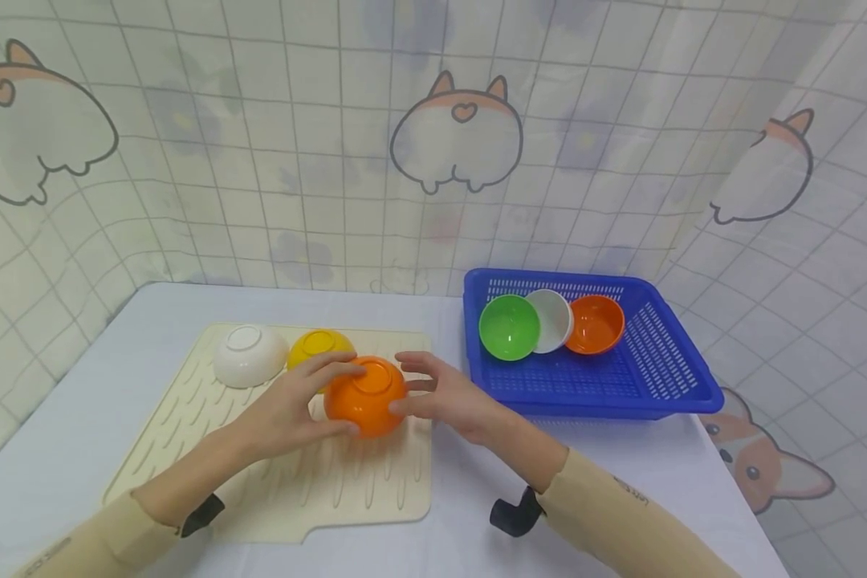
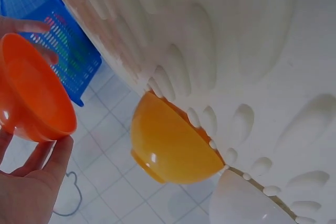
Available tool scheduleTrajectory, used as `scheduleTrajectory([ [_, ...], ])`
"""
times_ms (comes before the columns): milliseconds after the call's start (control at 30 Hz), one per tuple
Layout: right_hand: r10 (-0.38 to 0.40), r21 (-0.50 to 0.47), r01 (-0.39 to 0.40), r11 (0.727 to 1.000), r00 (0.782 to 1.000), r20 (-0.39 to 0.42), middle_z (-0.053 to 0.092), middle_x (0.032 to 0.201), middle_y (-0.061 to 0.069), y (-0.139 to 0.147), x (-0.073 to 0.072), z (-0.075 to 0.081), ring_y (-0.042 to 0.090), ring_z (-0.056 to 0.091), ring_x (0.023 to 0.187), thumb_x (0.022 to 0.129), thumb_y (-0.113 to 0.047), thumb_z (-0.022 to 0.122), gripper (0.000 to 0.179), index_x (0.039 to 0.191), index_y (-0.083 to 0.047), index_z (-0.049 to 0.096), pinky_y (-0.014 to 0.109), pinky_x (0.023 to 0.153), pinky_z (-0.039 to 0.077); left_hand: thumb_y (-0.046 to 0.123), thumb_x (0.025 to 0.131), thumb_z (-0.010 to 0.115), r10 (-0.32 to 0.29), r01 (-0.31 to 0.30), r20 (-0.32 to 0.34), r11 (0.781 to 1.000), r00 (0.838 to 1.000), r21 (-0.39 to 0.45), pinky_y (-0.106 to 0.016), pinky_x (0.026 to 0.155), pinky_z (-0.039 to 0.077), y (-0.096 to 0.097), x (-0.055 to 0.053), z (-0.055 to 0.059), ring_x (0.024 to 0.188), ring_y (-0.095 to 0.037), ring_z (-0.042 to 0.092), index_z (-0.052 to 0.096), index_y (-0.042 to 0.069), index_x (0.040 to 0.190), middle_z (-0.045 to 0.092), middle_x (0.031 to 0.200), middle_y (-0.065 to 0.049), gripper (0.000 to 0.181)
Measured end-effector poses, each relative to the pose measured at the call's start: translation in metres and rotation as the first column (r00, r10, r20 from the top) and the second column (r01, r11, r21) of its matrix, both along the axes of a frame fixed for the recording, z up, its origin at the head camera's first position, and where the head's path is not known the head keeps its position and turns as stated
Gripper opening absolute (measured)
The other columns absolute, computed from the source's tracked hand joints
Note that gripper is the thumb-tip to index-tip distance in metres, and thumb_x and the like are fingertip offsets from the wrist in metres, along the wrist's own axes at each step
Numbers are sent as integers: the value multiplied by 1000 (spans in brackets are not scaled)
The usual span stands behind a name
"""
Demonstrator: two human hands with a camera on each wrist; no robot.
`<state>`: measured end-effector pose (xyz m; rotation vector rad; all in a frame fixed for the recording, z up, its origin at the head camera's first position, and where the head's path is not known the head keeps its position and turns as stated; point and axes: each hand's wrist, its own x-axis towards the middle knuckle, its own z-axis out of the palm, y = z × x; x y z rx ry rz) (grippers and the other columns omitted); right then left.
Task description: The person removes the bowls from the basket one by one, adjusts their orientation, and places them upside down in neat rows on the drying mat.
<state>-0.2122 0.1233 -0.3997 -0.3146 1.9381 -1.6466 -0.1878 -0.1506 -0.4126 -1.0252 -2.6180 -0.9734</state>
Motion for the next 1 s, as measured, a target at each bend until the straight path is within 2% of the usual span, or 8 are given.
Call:
scheduleTrajectory([
  [167,10,13,-9,1000,997,-73,35,162,12,2,-1,2,33,37,145,89,-12,80,82,158,-18,36,55,115,35,40,80,89,6,-6,-2,1000,1000,0,-55,105,47,0,-2,-1,132,-36,51,61,19,134,52,147,-12,64],
  [300,40,33,-36,999,991,-128,36,162,9,4,-1,3,30,35,147,88,-12,81,87,160,-21,32,57,116,33,40,80,89,13,-13,1,1000,1000,4,-54,105,47,0,-5,-1,131,-34,52,60,21,134,52,147,-9,65],
  [400,55,59,-45,997,982,-182,36,162,5,4,-2,2,29,34,148,88,-12,82,89,160,-25,31,59,116,32,40,80,89,25,-25,1,1000,1000,0,-53,105,48,0,-7,-2,131,-33,52,60,21,134,52,146,-7,65],
  [533,68,107,-40,993,959,-274,35,162,2,3,-1,3,27,33,148,86,-14,84,90,159,-29,33,59,115,33,40,79,90,34,-34,-8,999,999,2,-53,104,49,2,-9,-2,130,-32,52,60,20,134,54,144,-7,64],
  [700,93,177,-23,984,915,-393,37,161,5,1,1,4,30,36,146,85,-16,85,89,158,-29,35,61,113,35,39,79,90,34,-34,-11,999,999,25,-50,104,50,4,-14,-2,129,-28,53,61,20,132,55,142,-4,64],
  [900,140,247,-1,969,826,-546,41,158,7,-4,0,3,34,42,139,84,-11,85,84,155,-18,41,63,109,39,37,79,91,34,-34,3,998,999,50,-44,105,49,7,-19,-3,126,-24,55,62,18,130,57,137,-1,62],
  [1000,147,268,19,963,798,-585,44,154,7,-7,1,3,33,46,135,85,-9,84,79,153,-15,44,61,107,43,37,78,91,33,-33,4,998,999,58,-44,103,51,9,-22,-4,125,-24,55,62,16,128,58,136,-1,62],
])
